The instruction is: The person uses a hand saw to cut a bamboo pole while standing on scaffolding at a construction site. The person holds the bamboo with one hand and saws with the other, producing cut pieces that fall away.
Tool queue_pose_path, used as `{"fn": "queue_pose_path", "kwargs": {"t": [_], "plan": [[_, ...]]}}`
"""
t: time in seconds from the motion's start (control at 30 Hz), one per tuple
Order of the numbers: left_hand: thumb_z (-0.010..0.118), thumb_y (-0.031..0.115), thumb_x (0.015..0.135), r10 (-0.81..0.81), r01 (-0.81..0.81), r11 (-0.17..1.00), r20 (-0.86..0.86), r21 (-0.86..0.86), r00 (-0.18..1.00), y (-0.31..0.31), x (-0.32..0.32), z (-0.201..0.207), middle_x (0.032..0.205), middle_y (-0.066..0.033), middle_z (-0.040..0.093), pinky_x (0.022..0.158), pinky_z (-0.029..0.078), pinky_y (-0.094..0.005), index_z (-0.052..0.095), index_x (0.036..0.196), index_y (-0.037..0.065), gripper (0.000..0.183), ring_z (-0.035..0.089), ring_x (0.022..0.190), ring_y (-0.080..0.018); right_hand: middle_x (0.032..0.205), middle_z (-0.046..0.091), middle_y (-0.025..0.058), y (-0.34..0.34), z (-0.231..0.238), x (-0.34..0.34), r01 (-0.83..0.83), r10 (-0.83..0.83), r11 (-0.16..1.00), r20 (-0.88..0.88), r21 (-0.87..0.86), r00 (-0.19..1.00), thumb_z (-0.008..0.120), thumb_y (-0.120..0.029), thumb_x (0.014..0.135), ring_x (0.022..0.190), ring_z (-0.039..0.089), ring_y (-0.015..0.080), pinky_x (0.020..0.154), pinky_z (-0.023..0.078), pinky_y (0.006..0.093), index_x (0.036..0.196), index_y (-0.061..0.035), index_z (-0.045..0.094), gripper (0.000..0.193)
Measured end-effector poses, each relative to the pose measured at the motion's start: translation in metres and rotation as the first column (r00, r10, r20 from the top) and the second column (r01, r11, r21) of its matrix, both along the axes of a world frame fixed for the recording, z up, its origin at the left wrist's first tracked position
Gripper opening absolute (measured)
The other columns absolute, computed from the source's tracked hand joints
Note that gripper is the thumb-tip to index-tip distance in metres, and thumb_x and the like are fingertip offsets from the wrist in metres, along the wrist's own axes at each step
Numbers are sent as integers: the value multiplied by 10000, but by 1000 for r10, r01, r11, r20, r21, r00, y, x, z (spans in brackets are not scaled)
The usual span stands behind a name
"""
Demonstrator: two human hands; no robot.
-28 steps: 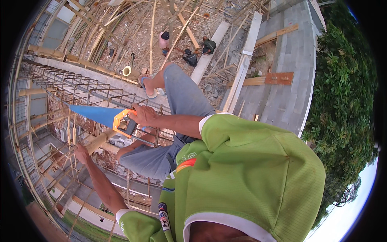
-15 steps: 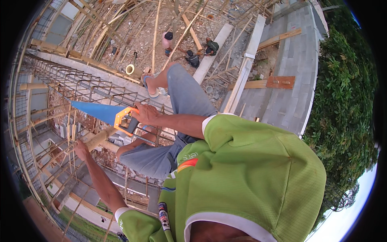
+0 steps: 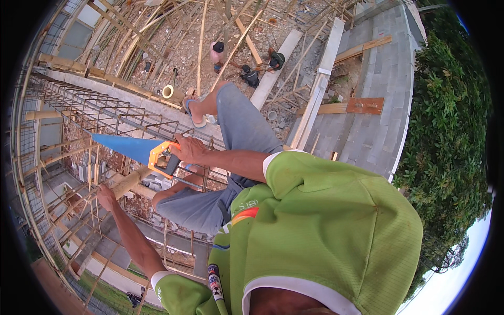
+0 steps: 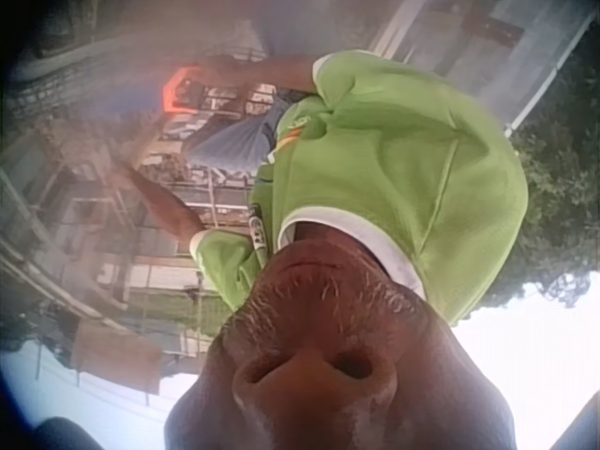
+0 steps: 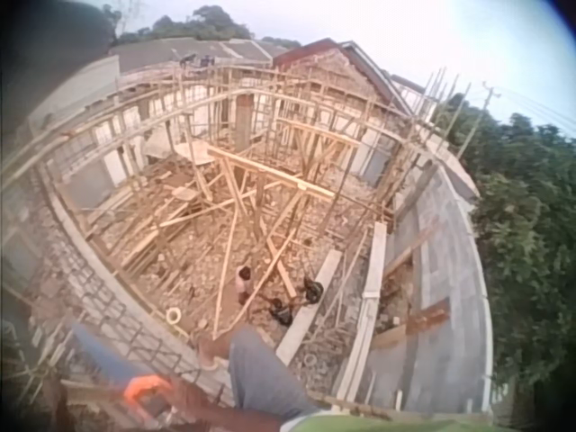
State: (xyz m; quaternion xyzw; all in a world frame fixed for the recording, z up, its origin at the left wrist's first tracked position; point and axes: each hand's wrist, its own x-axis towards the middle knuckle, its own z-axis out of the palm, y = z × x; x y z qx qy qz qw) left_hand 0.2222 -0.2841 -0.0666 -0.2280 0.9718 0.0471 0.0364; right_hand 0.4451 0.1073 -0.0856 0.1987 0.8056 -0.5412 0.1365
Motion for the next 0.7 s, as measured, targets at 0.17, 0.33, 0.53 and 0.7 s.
{"fn": "queue_pose_path", "kwargs": {"t": [0.17, 0.33, 0.53, 0.7], "plan": [[461, 582, 893, -9, 9, 1000, -25, 29, 1000, 9, 3, 6, 1228, -212, 678, 930, 485, -576, 680, 1278, 148, 620, 642, 1103, -435, 961, 682, 286, 2, 0, 0, -2, 2, 1000, -12, 4, 1000, 526, -477, 937, 949, 663, 471, 854, 500, 575, 1140, -8, 505, 512], [462, 593, 895, 8, -8, 1000, -21, 3, 1000, 8, 5, 10, 1213, -224, 682, 932, 488, -570, 687, 1265, 135, 630, 646, 1100, -432, 932, 686, 281, 1, 2, 0, -5, 6, 1000, -19, 7, 1000, 530, -473, 934, 923, 670, 468, 838, 511, 573, 1124, -8, 516, 503], [467, 597, 897, -1, 0, 1000, -26, -6, 1000, 9, 5, 9, 1202, -244, 679, 938, 488, -574, 698, 1230, 94, 645, 646, 1098, -440, 941, 687, 283, 1, 3, 0, -2, 2, 1000, -21, 7, 1000, 530, -466, 934, 929, 670, 470, 842, 512, 569, 1131, -5, 517, 502], [459, 583, 910, -112, 109, 991, -33, -73, 993, 8, 6, 5, 1201, -259, 673, 936, 491, -571, 696, 1212, 63, 647, 641, 1093, -459, 975, 682, 297, 0, -2, 0, -3, 3, 1000, -6, 5, 1000, 525, -457, 939, 962, 662, 476, 861, 508, 565, 1141, 1, 511, 501]]}}
